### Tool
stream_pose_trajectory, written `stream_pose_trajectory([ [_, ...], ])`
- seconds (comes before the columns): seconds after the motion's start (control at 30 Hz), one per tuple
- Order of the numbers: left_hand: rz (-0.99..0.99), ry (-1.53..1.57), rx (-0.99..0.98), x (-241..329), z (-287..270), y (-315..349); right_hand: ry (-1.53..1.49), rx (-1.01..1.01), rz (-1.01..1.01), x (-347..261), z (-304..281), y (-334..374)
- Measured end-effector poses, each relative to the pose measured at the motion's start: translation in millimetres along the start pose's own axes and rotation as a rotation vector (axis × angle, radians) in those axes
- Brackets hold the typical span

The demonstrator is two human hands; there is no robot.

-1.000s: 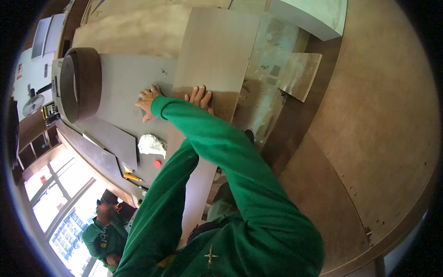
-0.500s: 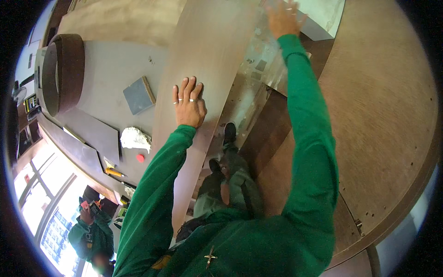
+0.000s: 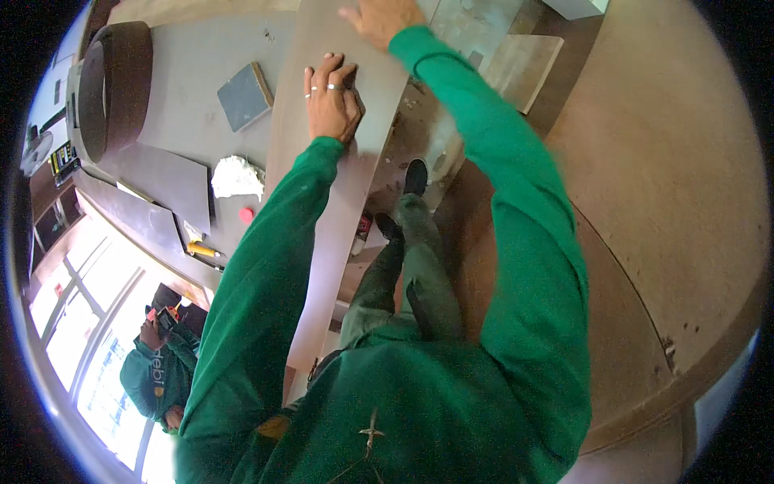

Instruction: The person sands the edge of a large wooden board using a sanding block, then uses a knife to trim excess material from the edge before continues sanding the same edge.

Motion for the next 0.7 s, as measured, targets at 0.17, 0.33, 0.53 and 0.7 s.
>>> stream_pose_trajectory([
  [0.17, -0.118, 0.364, 0.154, -39, -39, 54, 0.111, -0.132, -0.190, -127, 57, 115],
  [0.33, -0.282, 0.222, 0.179, -61, -94, 181, -0.118, -0.439, -0.778, -309, 95, 307],
  [0.53, -0.637, 0.247, 0.299, -106, -129, 403, -0.167, -0.103, -0.680, -281, 62, 262],
  [0.7, -0.897, 0.367, 0.385, -128, -128, 581, 0.094, -0.094, -0.260, -194, 84, 168],
])
Point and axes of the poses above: each hand's wrist, its own y-axis away from the middle knuckle, its own z-axis out of the palm, x = y × z, the point moved 8 cm from there along -y, towards the middle knuckle, and after that the axes turned 14 degrees about -x, right-handed, at the moved point
